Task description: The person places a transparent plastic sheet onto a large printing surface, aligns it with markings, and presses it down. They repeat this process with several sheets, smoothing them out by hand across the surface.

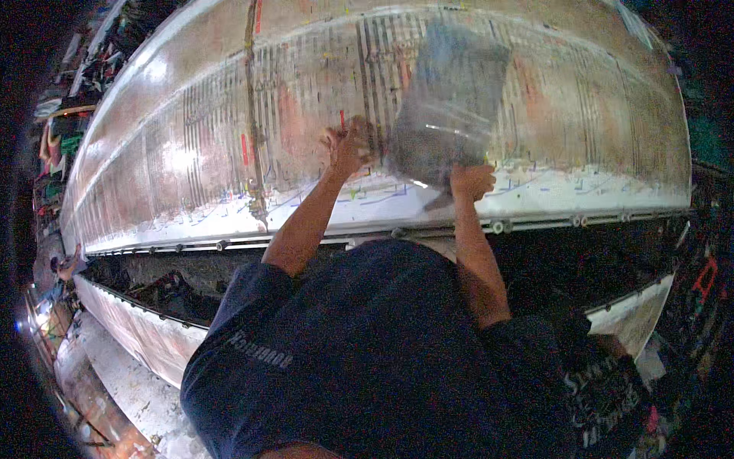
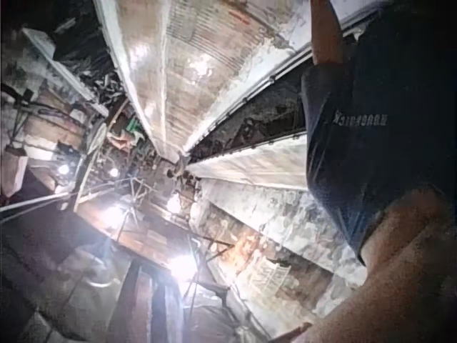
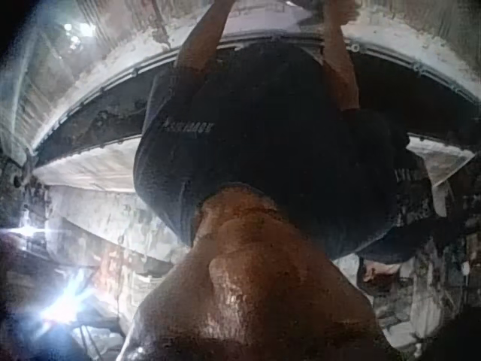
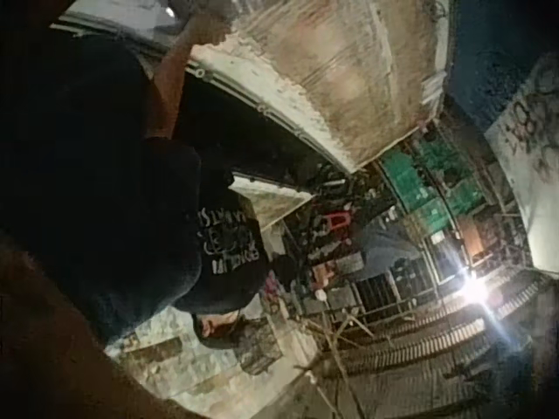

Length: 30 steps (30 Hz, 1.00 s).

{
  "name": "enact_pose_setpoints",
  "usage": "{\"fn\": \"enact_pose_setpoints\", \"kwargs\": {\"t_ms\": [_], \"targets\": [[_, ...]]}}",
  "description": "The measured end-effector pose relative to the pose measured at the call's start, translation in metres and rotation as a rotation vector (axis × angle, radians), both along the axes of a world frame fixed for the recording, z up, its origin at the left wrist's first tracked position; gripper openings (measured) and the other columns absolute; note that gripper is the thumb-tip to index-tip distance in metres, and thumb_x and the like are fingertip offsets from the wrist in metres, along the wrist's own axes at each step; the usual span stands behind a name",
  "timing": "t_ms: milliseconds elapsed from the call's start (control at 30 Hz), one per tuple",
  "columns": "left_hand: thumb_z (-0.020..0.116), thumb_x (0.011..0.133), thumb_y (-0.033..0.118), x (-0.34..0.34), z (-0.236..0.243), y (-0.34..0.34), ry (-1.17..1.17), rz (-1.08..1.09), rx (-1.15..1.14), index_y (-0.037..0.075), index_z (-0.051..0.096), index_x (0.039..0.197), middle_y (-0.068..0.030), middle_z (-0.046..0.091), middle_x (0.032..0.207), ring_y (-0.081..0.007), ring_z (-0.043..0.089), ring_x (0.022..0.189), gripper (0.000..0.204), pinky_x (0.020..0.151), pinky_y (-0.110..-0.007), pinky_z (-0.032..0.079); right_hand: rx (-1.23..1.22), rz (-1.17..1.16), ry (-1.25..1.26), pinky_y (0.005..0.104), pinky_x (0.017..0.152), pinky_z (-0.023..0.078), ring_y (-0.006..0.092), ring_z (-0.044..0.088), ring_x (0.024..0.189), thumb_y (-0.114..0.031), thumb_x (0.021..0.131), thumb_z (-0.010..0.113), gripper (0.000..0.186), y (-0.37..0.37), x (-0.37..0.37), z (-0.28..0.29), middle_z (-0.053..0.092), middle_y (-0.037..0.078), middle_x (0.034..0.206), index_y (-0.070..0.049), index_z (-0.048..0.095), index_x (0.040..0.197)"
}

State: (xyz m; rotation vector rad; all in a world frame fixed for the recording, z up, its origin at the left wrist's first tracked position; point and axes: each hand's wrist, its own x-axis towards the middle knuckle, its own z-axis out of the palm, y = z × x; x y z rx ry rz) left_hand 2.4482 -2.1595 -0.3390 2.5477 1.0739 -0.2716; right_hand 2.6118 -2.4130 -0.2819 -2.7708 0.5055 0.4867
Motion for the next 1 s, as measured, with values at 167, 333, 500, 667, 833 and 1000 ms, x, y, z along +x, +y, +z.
{"fn": "enact_pose_setpoints", "kwargs": {"t_ms": [167, 333, 500, 667, 833, 1000], "targets": [[0.088, 0.066, 0.049, -0.019, 0.032, 0.003, 0.21, 0.097, -0.02, 0.024, 0.028, 0.157, -0.0273, 0.047, 0.139, -0.0484, 0.03, 0.129, 0.112, 0.106, -0.071, 0.019, 0.077, 0.133, 0.288, 0.0505, 0.095, 0.049, 0.045, 0.049, 0.125, -0.033, 0.074, 0.082, 0.086, 0.014, 0.007, 0.015, 0.053, 0.03, 0.124, 0.007, 0.039, 0.137], [0.083, 0.073, 0.047, 0.053, 0.022, -0.01, -0.061, -0.144, 0.059, 0.025, 0.033, 0.156, -0.0218, 0.052, 0.135, -0.0446, 0.034, 0.127, 0.1, 0.101, -0.07, 0.025, 0.41, 0.396, -0.163, 0.048, 0.062, 0.053, 0.034, 0.065, 0.074, -0.018, 0.088, 0.064, 0.057, -0.094, 0.043, -0.179, 0.062, 0.021, 0.089, 0.004, 0.045, 0.137], [0.081, 0.075, 0.047, -0.034, -0.01, 0.013, -0.019, -0.023, 0.03, 0.026, 0.03, 0.157, -0.0224, 0.047, 0.138, -0.047, 0.035, 0.125, 0.099, 0.1, -0.069, 0.027, 0.687, 0.442, 0.066, 0.0498, 0.079, 0.05, 0.0402, 0.063, 0.09, -0.012, 0.089, 0.062, 0.024, -0.017, 0.031, -0.071, 0.062, 0.025, 0.094, 0.003, 0.063, 0.108], [0.086, 0.07, 0.052, 0.02, 0.01, -0.021, 0.283, 0.023, 0.118, 0.017, 0.01, 0.16, -0.0374, 0.03, 0.144, -0.0588, 0.033, 0.127, 0.123, 0.1, -0.067, 0.035, 0.851, 0.474, -0.219, 0.0438, 0.066, 0.054, 0.0256, 0.066, 0.078, -0.006, 0.093, 0.057, 0.021, -0.067, 0.082, 0.042, 0.065, 0.016, 0.1, 0.0, 0.063, 0.112], [0.083, 0.074, 0.054, 0.03, 0.07, -0.087, 0.179, -0.018, 0.122, 0.009, 0.02, 0.156, -0.0373, 0.03, 0.148, -0.0534, 0.037, 0.135, 0.113, 0.1, -0.063, 0.041, 0.892, 0.391, -0.059, 0.0235, 0.037, 0.035, 0.0105, 0.052, 0.054, -0.01, 0.095, 0.059, 0.022, -0.158, 0.149, 0.043, 0.058, 0.002, 0.077, -0.009, 0.066, 0.117], [0.072, 0.087, 0.053, 0.049, 0.046, -0.152, -0.37, 0.604, -1.332, 0.002, 0.052, 0.135, -0.0211, 0.065, 0.118, -0.032, 0.066, 0.1, 0.073, 0.086, -0.045, 0.052, 0.914, 0.027, 0.545, 0.0246, 0.064, 0.047, 0.0114, 0.058, 0.074, -0.008, 0.095, 0.058, 0.042, -0.183, 0.138, 0.077, 0.062, 0.002, 0.089, -0.003, 0.053, 0.136]]}}
